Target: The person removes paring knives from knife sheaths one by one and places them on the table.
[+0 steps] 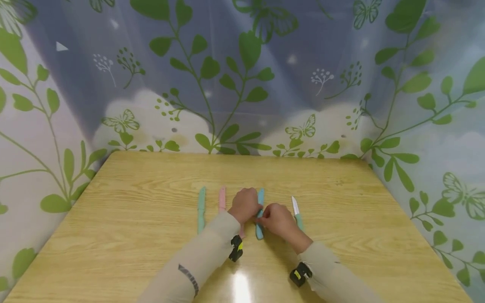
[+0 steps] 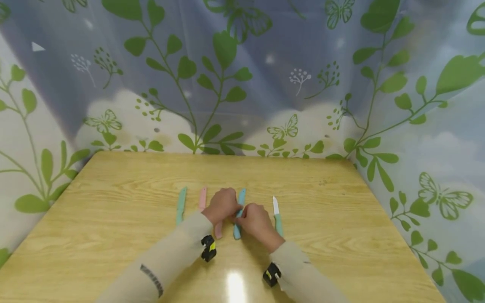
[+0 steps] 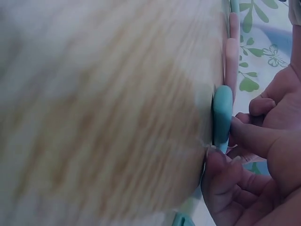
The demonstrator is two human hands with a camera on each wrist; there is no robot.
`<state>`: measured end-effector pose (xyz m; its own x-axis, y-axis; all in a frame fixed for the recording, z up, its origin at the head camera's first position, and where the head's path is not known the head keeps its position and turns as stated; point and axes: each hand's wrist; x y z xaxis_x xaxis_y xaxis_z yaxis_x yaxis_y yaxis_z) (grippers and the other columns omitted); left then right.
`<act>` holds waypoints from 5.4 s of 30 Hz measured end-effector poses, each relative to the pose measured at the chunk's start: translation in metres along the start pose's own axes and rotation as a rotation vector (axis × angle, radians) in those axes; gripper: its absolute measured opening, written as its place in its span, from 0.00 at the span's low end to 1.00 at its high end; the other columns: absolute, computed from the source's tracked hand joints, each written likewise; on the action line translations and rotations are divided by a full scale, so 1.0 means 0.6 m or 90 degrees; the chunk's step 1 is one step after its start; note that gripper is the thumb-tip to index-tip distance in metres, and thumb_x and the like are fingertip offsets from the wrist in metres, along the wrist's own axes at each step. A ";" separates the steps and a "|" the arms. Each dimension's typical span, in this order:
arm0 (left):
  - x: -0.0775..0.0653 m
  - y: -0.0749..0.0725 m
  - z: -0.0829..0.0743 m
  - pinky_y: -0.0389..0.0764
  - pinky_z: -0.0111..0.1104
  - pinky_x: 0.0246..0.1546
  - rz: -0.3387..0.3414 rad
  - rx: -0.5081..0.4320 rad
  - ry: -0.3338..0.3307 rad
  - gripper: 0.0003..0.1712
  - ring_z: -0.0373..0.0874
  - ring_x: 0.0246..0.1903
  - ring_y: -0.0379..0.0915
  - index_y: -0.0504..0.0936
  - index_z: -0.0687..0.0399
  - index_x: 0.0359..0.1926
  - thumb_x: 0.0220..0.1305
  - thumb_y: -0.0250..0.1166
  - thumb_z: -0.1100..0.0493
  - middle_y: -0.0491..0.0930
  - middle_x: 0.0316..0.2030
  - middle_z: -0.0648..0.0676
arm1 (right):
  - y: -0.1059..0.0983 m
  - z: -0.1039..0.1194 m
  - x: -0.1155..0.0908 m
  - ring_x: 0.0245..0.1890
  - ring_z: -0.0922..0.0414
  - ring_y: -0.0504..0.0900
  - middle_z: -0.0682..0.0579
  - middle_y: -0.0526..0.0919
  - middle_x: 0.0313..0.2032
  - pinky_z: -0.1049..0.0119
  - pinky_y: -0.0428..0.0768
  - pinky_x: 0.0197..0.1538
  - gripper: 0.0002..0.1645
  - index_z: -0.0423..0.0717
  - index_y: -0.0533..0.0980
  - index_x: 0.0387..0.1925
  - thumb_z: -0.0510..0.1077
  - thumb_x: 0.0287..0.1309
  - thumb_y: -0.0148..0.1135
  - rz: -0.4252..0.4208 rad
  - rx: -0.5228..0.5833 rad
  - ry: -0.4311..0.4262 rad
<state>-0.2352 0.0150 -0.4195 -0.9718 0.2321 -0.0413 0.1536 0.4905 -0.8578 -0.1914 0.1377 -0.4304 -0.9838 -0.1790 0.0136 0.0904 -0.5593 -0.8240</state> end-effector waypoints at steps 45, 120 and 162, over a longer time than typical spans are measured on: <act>-0.012 -0.017 0.006 0.51 0.25 0.06 -0.106 -0.154 0.029 0.34 0.35 0.05 0.50 0.60 0.49 0.05 0.57 0.67 0.44 0.58 0.04 0.46 | -0.007 0.010 -0.016 0.14 0.62 0.68 0.54 0.74 0.14 0.70 0.67 0.18 0.11 0.42 0.74 0.20 0.40 0.48 0.68 -0.043 -0.006 -0.072; -0.110 -0.110 0.116 0.83 0.28 0.37 0.116 -1.050 -0.025 0.10 0.42 0.34 0.84 0.82 0.61 0.39 0.70 0.54 0.65 0.88 0.29 0.55 | -0.074 0.036 0.029 0.36 0.58 0.84 0.47 0.82 0.35 0.67 0.83 0.43 0.17 0.28 0.70 0.49 0.38 0.65 0.57 0.063 0.664 -0.015; -0.118 -0.103 0.135 0.82 0.25 0.33 0.054 -0.890 -0.067 0.18 0.40 0.32 0.82 0.74 0.70 0.52 0.70 0.56 0.57 0.85 0.32 0.54 | -0.059 0.024 0.003 0.32 0.59 0.85 0.52 0.86 0.30 0.69 0.83 0.39 0.17 0.27 0.70 0.50 0.36 0.64 0.57 0.058 0.752 0.023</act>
<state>-0.1902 -0.0996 -0.4051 -0.9499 0.2696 -0.1578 0.1990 0.9117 0.3595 -0.1943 0.1457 -0.3931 -0.9684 -0.2443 -0.0496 0.2288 -0.9500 0.2124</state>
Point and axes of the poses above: each hand's wrist, its own x-axis towards the middle knuckle, its own y-axis out of the palm, z = x × y
